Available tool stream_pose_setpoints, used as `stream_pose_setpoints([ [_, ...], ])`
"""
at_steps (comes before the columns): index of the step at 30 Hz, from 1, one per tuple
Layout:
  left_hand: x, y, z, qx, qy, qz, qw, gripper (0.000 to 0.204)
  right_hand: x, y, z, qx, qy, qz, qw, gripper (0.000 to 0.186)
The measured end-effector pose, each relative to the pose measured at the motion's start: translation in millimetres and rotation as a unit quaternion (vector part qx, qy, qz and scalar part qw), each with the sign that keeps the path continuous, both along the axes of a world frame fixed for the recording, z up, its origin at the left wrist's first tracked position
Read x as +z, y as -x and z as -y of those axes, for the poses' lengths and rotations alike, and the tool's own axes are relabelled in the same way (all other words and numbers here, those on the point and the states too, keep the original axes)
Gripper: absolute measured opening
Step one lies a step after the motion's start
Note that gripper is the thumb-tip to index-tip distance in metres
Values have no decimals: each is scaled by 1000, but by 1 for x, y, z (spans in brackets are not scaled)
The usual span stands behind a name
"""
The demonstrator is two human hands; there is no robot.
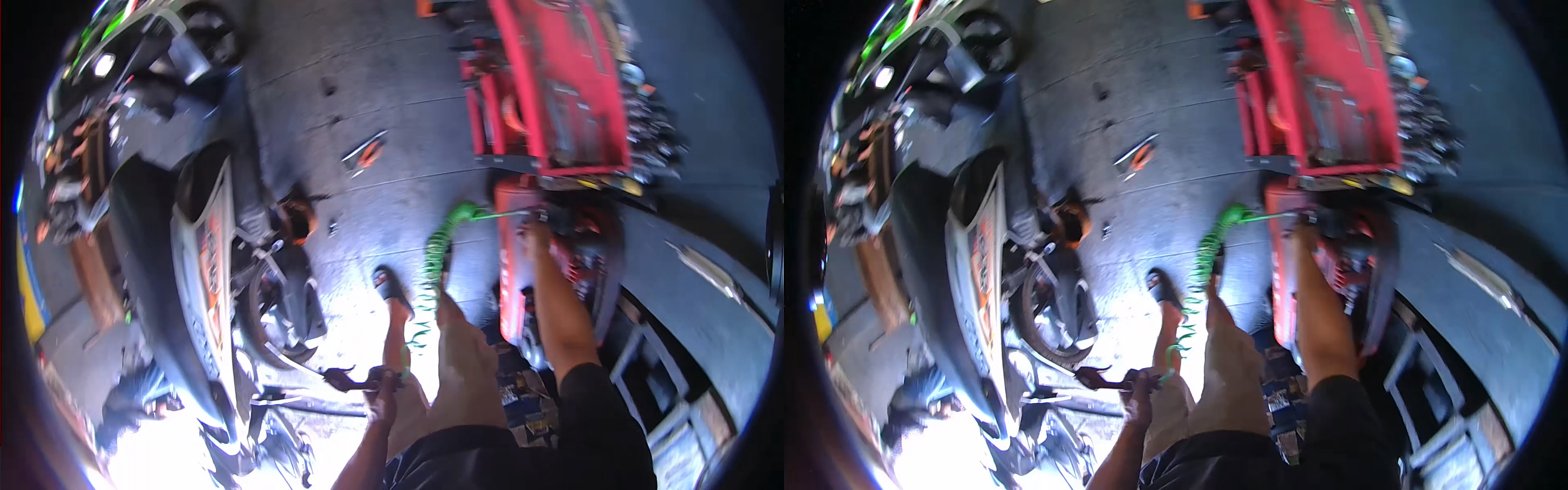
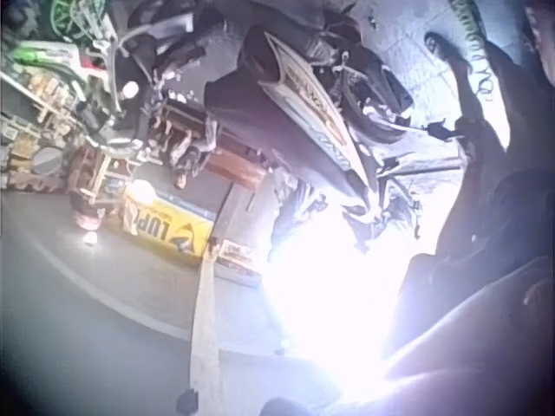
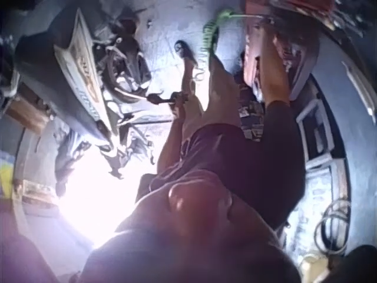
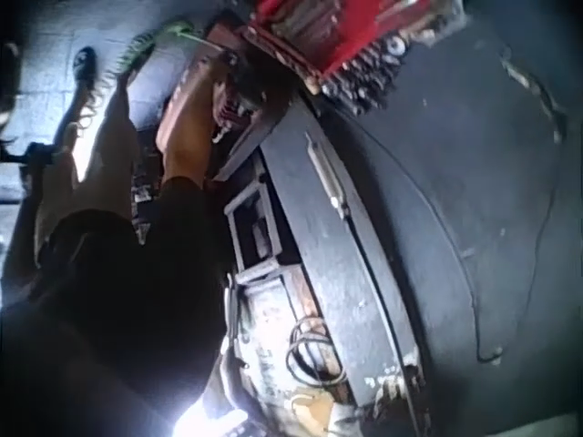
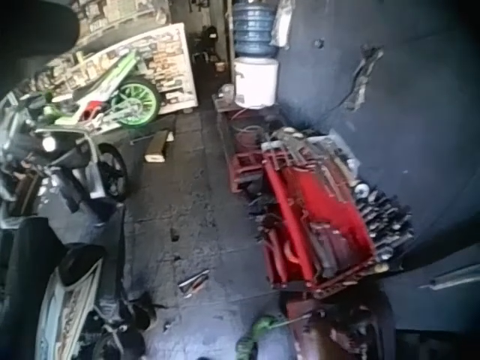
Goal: The person is repairing the front panel and throttle area of a motorcycle using a screwdriver and then using an air hose.
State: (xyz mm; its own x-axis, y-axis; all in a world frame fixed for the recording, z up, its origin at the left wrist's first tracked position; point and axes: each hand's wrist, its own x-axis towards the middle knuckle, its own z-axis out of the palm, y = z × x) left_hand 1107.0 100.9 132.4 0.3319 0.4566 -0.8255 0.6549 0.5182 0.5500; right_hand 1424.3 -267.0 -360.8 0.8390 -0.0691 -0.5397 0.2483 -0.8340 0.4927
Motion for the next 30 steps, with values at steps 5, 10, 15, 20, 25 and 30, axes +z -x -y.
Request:
stream_pose_setpoints([
  [5,4,15,-12,21,18,-46,999,21,20,-39,42,-299,-629,20,717,16],
  [10,23,29,-30,2,-31,-101,994,20,179,1,-169,-696,-326,47,638,37],
  [15,-5,23,-12,49,3,-25,999,18,128,-36,-53,40,-161,117,979,31],
  [20,-22,9,-21,39,-9,-71,997,25,175,-18,-160,43,-306,18,951,35],
  [25,-57,-11,-35,41,49,-207,976,30,383,145,-359,-150,-703,-448,531,41],
  [30,-101,5,-37,-223,-209,-145,941,37,421,196,-451,-60,-644,-281,709,32],
])
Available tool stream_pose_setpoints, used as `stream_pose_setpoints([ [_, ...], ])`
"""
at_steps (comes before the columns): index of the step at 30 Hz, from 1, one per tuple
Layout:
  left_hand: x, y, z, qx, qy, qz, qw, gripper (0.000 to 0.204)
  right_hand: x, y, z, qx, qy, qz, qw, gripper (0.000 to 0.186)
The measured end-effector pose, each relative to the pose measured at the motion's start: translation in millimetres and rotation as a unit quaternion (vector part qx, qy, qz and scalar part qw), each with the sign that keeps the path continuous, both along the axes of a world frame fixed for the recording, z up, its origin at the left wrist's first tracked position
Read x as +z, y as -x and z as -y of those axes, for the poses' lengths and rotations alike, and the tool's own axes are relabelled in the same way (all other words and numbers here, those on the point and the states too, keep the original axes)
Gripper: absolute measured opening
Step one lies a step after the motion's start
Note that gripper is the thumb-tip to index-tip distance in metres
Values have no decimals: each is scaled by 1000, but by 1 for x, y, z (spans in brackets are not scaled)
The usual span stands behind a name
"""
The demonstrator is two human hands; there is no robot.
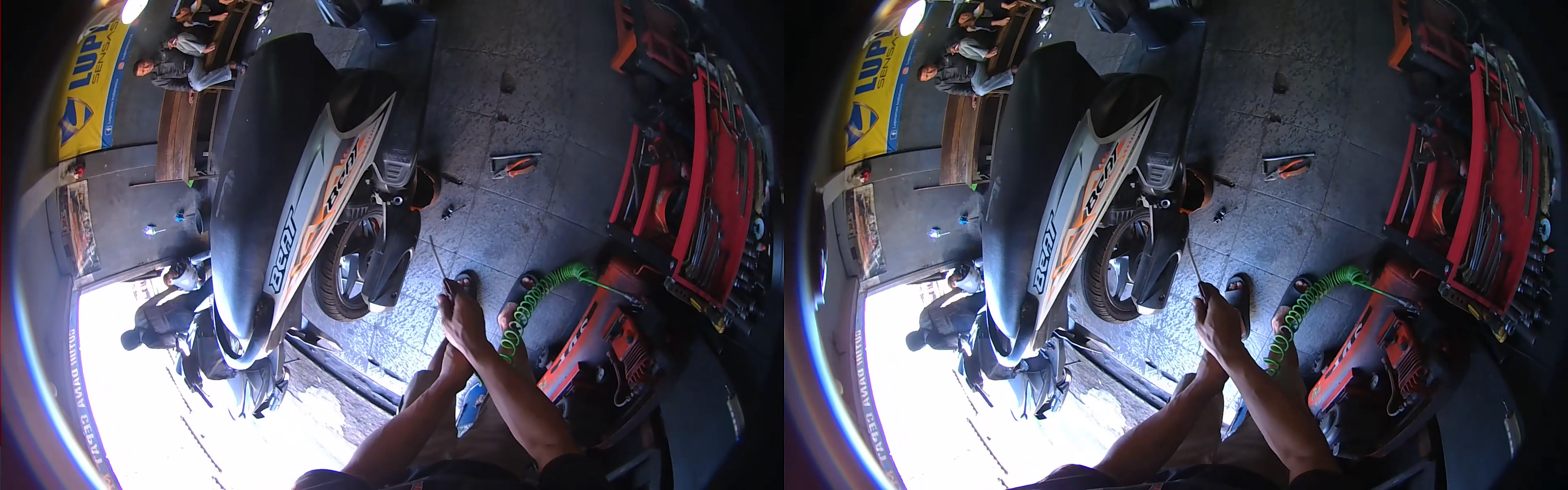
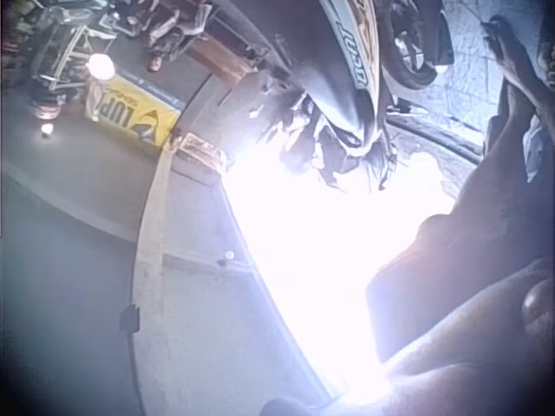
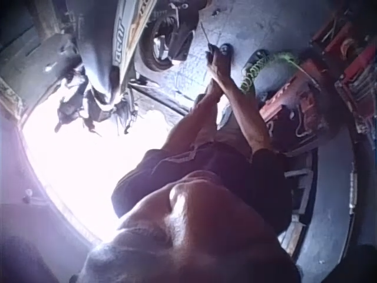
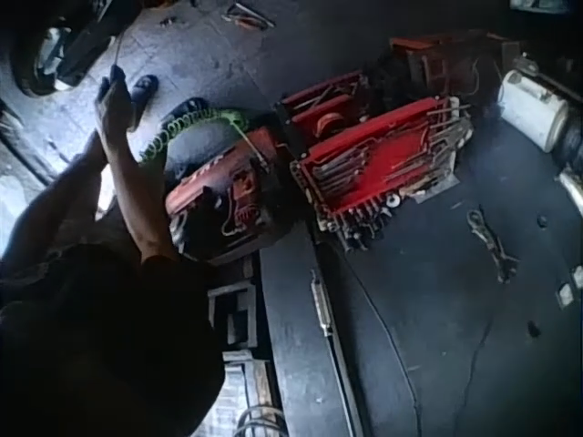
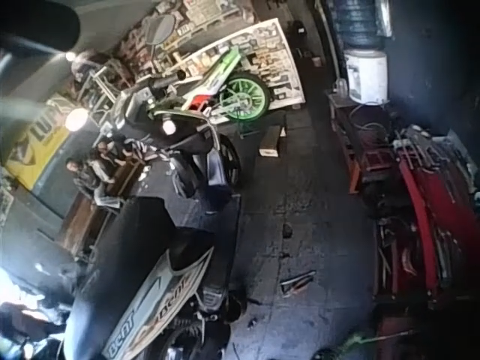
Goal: The person is repairing the front panel and throttle area of a motorcycle using a screwdriver and then using an air hose.
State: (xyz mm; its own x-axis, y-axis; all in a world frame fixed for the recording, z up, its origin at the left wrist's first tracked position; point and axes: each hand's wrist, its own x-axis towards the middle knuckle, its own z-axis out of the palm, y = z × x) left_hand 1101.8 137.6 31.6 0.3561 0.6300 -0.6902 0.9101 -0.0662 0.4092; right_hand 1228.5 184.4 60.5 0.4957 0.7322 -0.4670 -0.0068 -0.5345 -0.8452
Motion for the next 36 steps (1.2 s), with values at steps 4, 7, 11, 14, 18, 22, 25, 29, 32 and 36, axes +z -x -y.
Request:
stream_pose_setpoints([
  [4,-7,-12,-15,177,174,52,967,46,-38,-8,-42,60,21,-28,998,25],
  [7,-43,59,7,224,144,270,925,55,-30,16,-107,137,46,19,989,35],
  [11,-4,17,5,201,216,167,941,61,-89,5,-123,119,99,33,987,39],
  [14,11,1,-2,270,276,181,904,64,-111,-2,-129,133,100,38,985,40],
  [18,18,5,-12,280,268,211,897,56,-112,8,-139,144,85,54,984,41],
  [22,10,18,-13,248,266,162,917,53,-111,16,-144,165,73,91,979,39],
  [25,17,11,-13,282,237,176,913,52,-113,14,-148,160,109,95,977,38],
  [29,22,9,-21,267,220,197,917,55,-104,11,-156,157,118,51,979,40],
  [32,26,5,-18,301,213,222,903,41,-101,11,-160,169,116,59,977,40],
  [36,37,-1,-23,302,207,234,901,35,-107,7,-159,152,120,52,980,39],
])
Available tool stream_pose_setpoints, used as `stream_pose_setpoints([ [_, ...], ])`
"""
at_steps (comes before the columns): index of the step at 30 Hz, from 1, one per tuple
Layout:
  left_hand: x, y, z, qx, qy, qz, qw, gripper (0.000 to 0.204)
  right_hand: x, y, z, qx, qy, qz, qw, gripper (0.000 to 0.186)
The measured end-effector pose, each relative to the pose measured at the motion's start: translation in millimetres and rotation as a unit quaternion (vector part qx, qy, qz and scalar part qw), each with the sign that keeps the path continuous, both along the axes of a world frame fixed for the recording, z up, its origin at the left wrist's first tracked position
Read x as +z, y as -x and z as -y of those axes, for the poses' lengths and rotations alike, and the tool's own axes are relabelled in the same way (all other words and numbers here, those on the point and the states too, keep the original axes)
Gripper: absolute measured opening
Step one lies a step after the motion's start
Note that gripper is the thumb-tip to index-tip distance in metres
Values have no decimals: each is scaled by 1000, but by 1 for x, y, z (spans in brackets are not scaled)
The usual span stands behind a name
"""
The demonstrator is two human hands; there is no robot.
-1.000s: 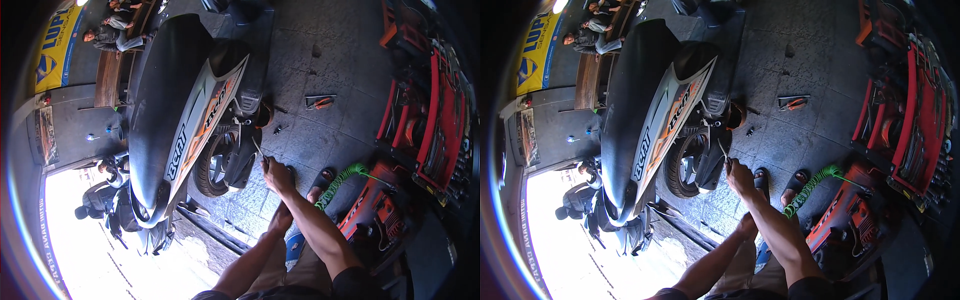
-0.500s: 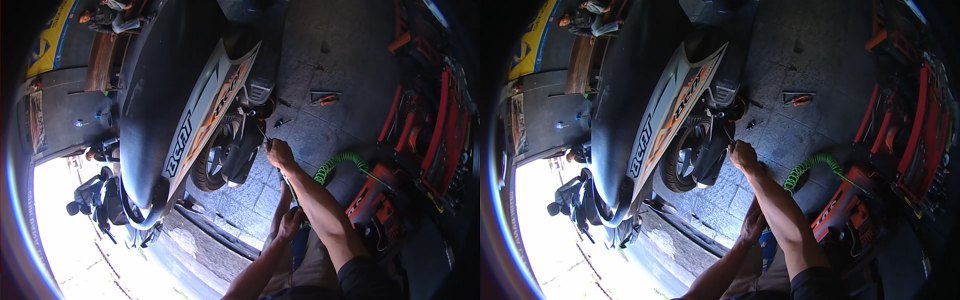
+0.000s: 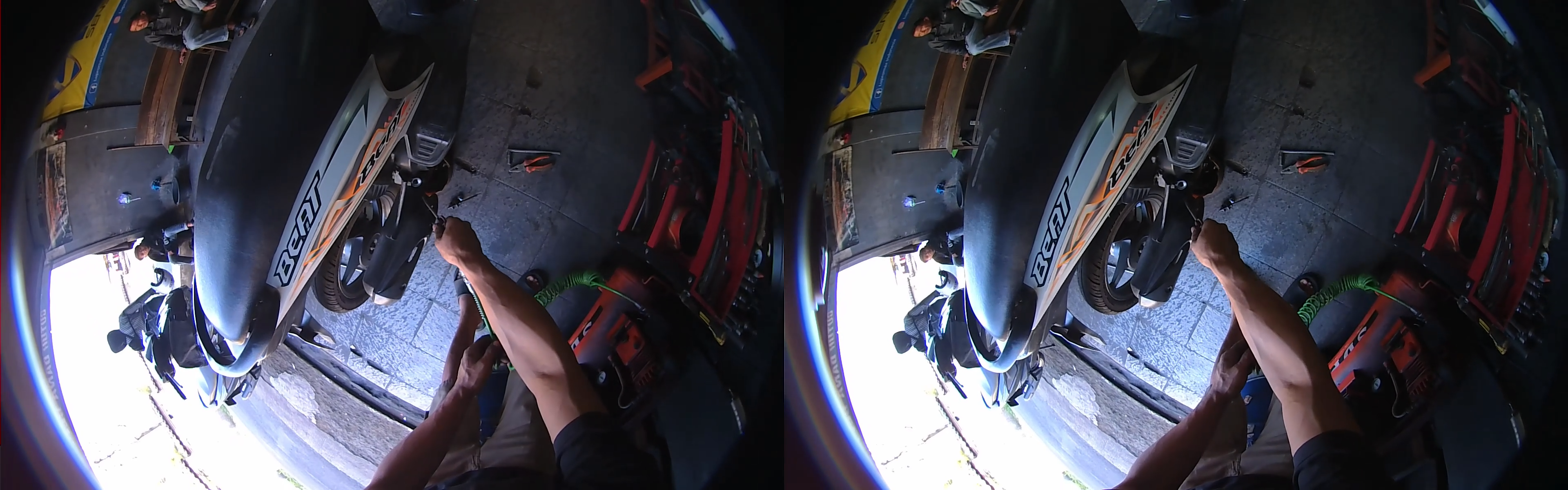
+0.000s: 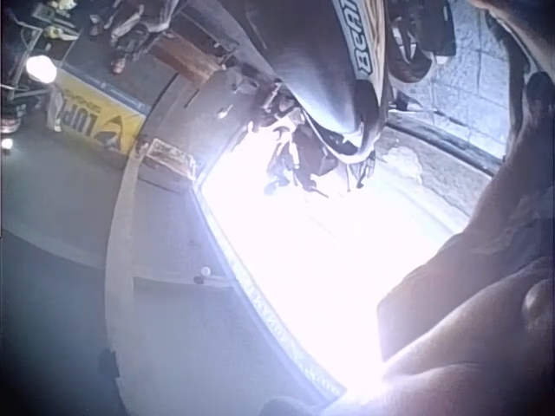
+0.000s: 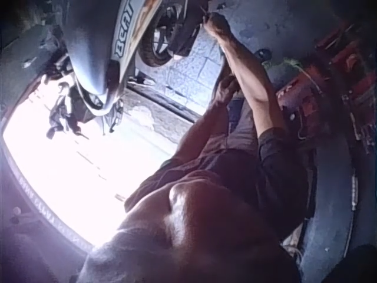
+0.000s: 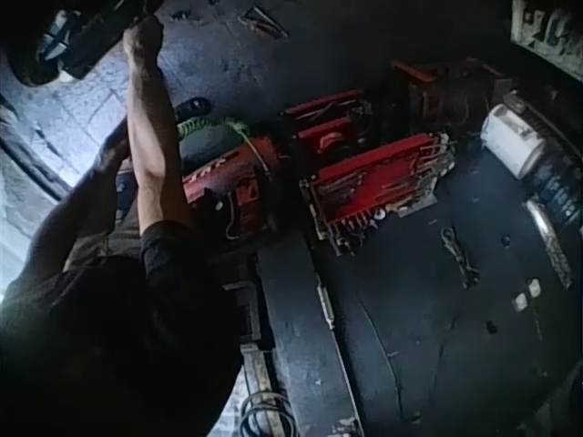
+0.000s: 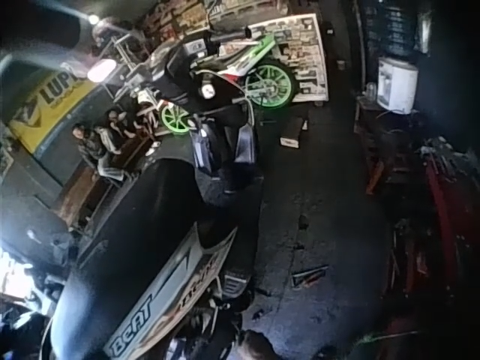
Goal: The person is repairing the front panel and throttle area of a motorcycle using a screwdriver and then using an air hose.
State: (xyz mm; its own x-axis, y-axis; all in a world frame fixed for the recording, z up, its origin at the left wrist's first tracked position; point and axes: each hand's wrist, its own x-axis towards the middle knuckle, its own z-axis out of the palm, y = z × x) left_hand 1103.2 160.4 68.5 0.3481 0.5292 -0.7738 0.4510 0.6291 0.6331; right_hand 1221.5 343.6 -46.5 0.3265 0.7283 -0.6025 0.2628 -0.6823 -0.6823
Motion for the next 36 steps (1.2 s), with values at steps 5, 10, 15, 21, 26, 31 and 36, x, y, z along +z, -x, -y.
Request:
stream_pose_setpoints([
  [5,-5,12,1,-33,-20,-2,999,35,7,4,0,-8,-21,20,1000,39],
  [10,4,13,-1,-14,-35,32,999,35,18,8,0,1,-2,4,1000,38],
  [15,6,16,0,28,21,40,999,37,22,7,-3,11,13,25,1000,37],
  [21,-12,30,6,-22,48,26,998,36,25,12,-10,26,24,44,998,38],
  [26,-9,40,4,-14,45,66,997,32,-4,16,-9,31,4,71,997,32],
  [31,-57,67,63,6,-146,114,983,30,61,6,24,-178,-53,-307,933,31],
  [36,89,136,34,-21,-4,346,938,43,224,9,97,-169,-219,-222,935,45],
])
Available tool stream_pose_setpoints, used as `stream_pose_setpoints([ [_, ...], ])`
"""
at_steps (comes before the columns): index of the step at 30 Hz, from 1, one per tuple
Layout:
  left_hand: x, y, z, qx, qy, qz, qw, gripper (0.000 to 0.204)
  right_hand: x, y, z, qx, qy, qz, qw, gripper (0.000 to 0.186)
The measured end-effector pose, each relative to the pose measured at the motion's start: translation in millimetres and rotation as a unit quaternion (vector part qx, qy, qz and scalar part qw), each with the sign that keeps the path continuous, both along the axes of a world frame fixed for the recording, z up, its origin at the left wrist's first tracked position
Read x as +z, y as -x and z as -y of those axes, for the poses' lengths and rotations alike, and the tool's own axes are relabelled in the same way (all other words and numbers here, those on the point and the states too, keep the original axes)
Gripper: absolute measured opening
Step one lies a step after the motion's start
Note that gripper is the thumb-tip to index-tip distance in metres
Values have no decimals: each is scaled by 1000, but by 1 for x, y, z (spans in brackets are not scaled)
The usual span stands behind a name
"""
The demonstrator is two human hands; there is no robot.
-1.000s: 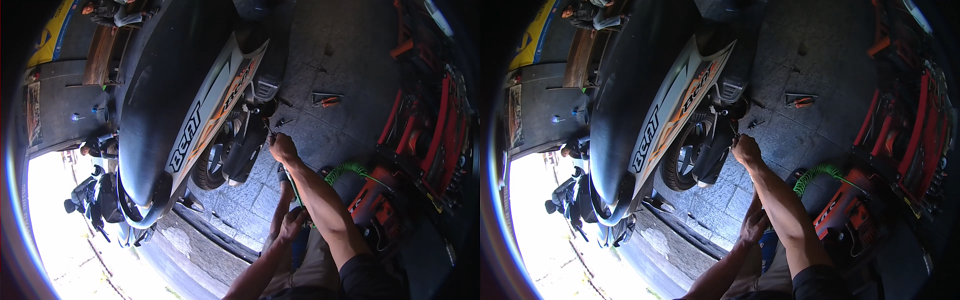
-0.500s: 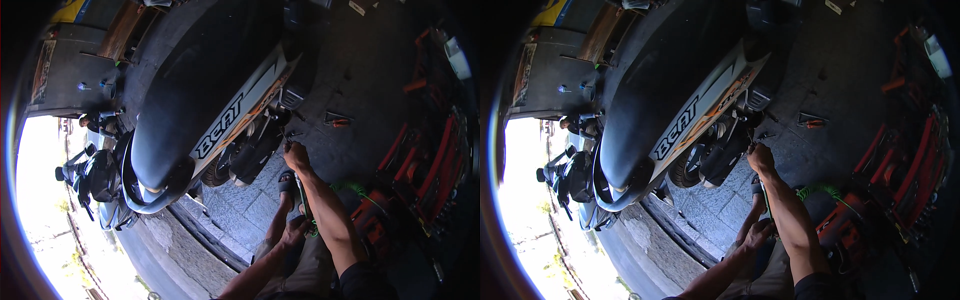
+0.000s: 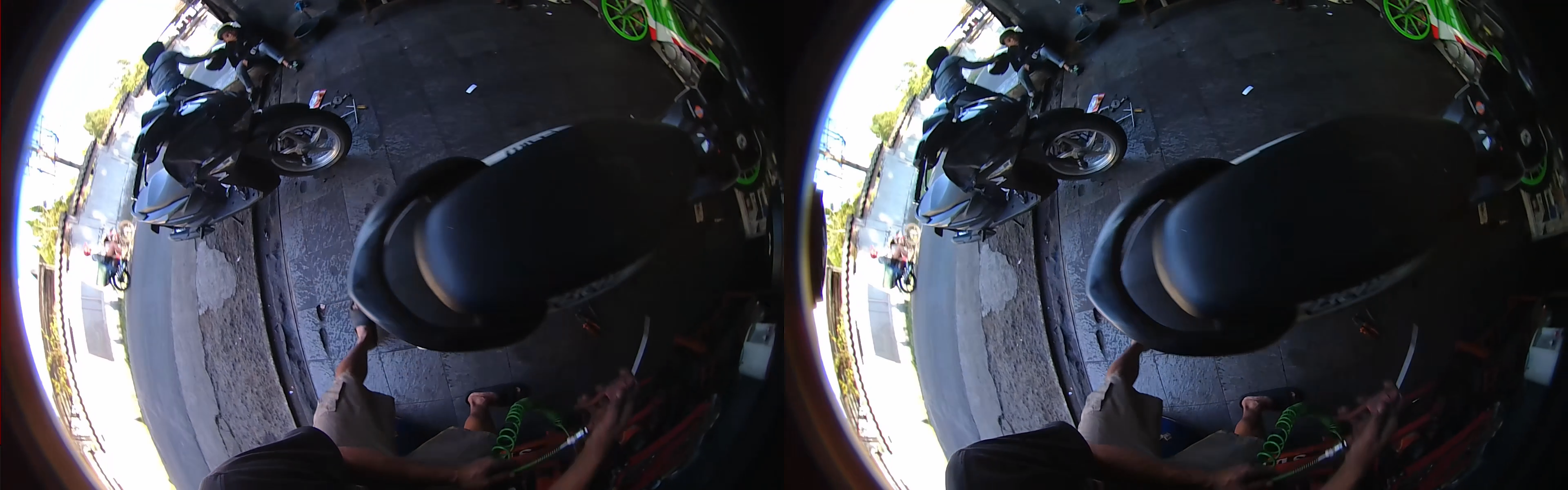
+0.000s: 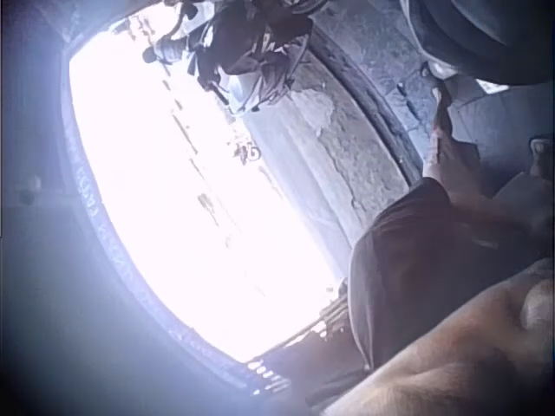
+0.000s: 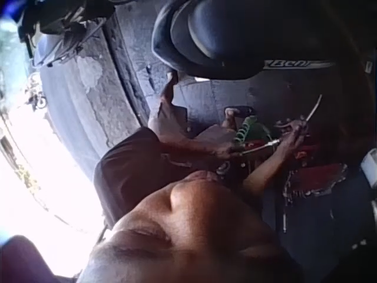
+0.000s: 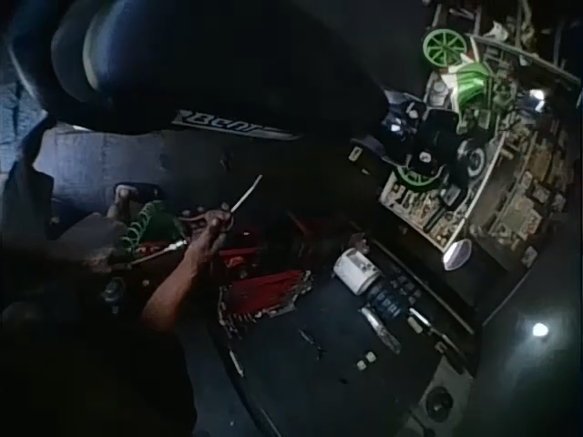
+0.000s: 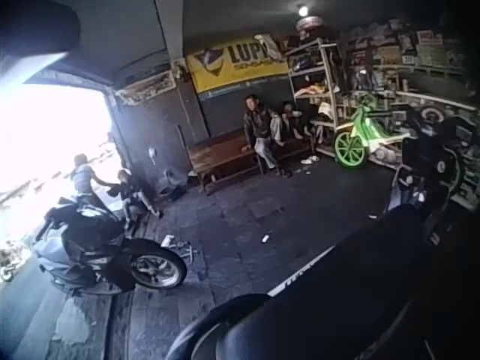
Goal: The person is repairing the front panel and throttle area of a motorcycle using a screwdriver and then using an air hose.
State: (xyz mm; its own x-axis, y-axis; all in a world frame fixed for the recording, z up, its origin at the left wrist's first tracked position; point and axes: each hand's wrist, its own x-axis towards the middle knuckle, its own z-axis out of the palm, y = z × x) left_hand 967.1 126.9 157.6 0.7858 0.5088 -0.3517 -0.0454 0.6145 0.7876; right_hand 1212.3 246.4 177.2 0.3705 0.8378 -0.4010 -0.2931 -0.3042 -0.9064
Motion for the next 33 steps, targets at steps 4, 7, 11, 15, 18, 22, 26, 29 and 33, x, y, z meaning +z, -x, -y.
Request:
stream_pose_setpoints([
  [4,-25,74,-16,-70,-149,85,983,41,108,118,-17,58,-23,261,963,45],
  [7,-29,175,-21,-143,-285,137,938,40,159,269,-73,191,-50,417,887,48],
  [11,23,262,-26,-25,-352,251,901,34,201,456,-170,182,80,362,911,37],
  [15,74,374,-118,235,-135,148,951,27,70,525,-294,384,202,499,750,29],
  [18,79,428,-197,182,7,92,979,27,-15,531,-355,419,402,473,663,23],
  [22,57,450,-262,228,74,43,970,32,-83,530,-388,363,548,375,654,21],
  [26,19,460,-286,245,134,10,960,39,-155,528,-390,404,577,365,608,21],
  [29,-4,467,-298,247,169,-13,954,43,-188,529,-394,384,601,355,604,21],
  [33,-27,472,-314,209,207,-14,956,44,-217,517,-398,369,614,366,594,20],
])
